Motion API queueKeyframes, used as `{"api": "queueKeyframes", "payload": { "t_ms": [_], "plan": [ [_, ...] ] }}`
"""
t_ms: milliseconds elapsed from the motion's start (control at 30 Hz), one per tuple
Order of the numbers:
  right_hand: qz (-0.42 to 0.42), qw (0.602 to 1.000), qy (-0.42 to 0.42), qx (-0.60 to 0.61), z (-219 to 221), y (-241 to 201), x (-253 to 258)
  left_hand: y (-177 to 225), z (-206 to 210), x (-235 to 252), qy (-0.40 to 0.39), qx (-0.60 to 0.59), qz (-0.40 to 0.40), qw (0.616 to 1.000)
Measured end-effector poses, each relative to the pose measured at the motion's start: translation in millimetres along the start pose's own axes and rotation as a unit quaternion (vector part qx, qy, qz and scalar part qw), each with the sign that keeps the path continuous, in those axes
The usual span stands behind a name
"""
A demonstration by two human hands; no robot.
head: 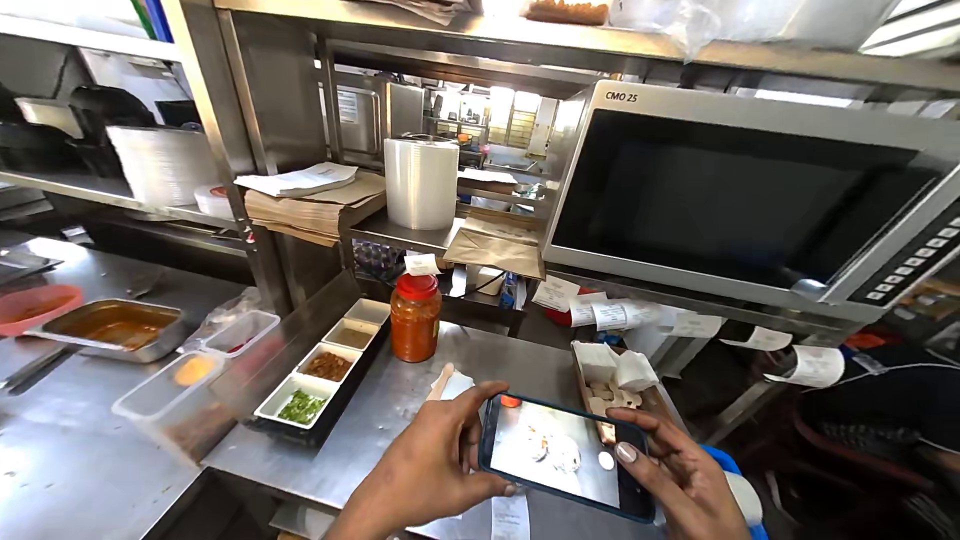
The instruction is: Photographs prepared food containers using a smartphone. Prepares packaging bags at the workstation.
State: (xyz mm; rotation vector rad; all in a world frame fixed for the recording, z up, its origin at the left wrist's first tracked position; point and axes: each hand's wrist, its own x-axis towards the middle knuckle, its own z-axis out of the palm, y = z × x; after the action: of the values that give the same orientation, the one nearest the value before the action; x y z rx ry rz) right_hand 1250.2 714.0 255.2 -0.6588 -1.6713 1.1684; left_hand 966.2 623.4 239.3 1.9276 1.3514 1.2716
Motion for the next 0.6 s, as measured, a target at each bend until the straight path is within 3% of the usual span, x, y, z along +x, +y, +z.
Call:
{"api": "queueKeyframes", "payload": {
  "t_ms": [100,167,233,333,400,467,500,533,600],
  "plan": [
    [0.023,1.000,-0.009,-0.020,-2.5,2.1,-4.9,-2.7,-1.4,1.3,-0.031,0.001,0.004,1.000],
    [0.077,0.995,-0.053,-0.019,-5.5,12.6,-13.2,-5.9,-6.5,7.2,-0.103,0.023,0.017,0.994],
    [0.157,0.974,-0.149,0.073,-5.8,35.7,-27.4,-12.6,-10.7,21.1,-0.204,0.057,0.031,0.977],
    [0.258,0.897,-0.233,0.273,3.6,79.5,-55.6,-35.8,-5.4,41.9,-0.324,0.047,0.020,0.945],
    [0.293,0.863,-0.188,0.367,16.3,102.2,-76.4,-62.3,8.9,35.7,-0.304,-0.012,-0.025,0.952],
    [0.310,0.855,-0.100,0.403,26.6,119.9,-94.7,-90.9,42.5,9.6,-0.211,-0.115,-0.121,0.963],
    [0.313,0.859,-0.058,0.401,30.0,124.9,-99.5,-100.6,66.3,-8.0,-0.182,-0.191,-0.176,0.948],
    [0.312,0.869,-0.023,0.384,32.5,128.6,-101.8,-104.1,91.8,-26.6,-0.167,-0.281,-0.221,0.919],
    [0.313,0.893,0.021,0.323,35.7,133.9,-106.0,-94.3,134.0,-58.4,-0.167,-0.476,-0.278,0.818]
  ]
}}
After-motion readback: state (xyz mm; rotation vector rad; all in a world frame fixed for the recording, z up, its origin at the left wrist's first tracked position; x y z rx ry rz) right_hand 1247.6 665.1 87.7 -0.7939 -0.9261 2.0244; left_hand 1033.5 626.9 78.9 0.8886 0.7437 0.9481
